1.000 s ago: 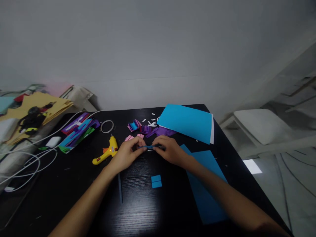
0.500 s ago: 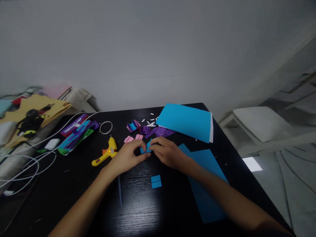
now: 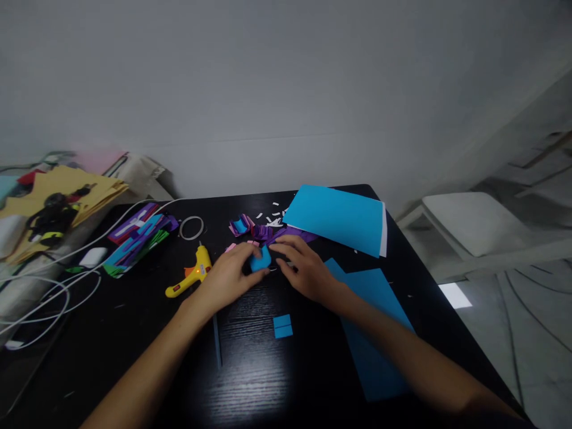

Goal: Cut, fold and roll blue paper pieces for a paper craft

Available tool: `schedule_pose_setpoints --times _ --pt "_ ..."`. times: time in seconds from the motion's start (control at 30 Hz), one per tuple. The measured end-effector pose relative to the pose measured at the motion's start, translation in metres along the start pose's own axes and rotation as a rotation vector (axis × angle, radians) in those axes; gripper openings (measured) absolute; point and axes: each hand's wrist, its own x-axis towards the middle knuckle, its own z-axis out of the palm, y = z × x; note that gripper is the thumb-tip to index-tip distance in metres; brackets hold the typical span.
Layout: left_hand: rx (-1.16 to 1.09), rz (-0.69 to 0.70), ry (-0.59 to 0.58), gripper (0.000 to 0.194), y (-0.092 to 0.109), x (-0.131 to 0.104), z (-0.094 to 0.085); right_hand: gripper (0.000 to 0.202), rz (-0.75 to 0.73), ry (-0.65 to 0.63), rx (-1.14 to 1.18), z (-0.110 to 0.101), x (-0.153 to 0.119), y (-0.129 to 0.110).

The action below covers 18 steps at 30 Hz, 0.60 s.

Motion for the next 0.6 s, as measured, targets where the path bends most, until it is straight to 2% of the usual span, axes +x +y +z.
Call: schedule_pose_setpoints --times 0.1,0.23,0.33,0.43,0.6 --pt "0.111 -0.052 0.038 0.021 -0.021 0.012 -0.018 0.038 0.068 0.003 0.022 0.003 -0.001 0.006" --pt "0.263 -0.12 0.092 0.029 -0.055 0.042 -0.051 0.035 0.092 -0.042 0.046 0.013 -0.007 0.016" --pt "0.319 -0.152 0.034 0.029 -0.071 0.065 -0.066 0.032 0.089 -0.05 0.053 0.021 -0.013 0.021" --pt "0.35 -0.146 -0.076 0.028 -0.077 0.08 -0.066 0.03 0.089 -0.046 0.046 0.026 -0.018 0.024" --pt "0.44 -0.115 -0.205 0.029 -0.08 0.093 -0.054 0.03 0.089 -0.029 0.027 0.029 -0.02 0.027"
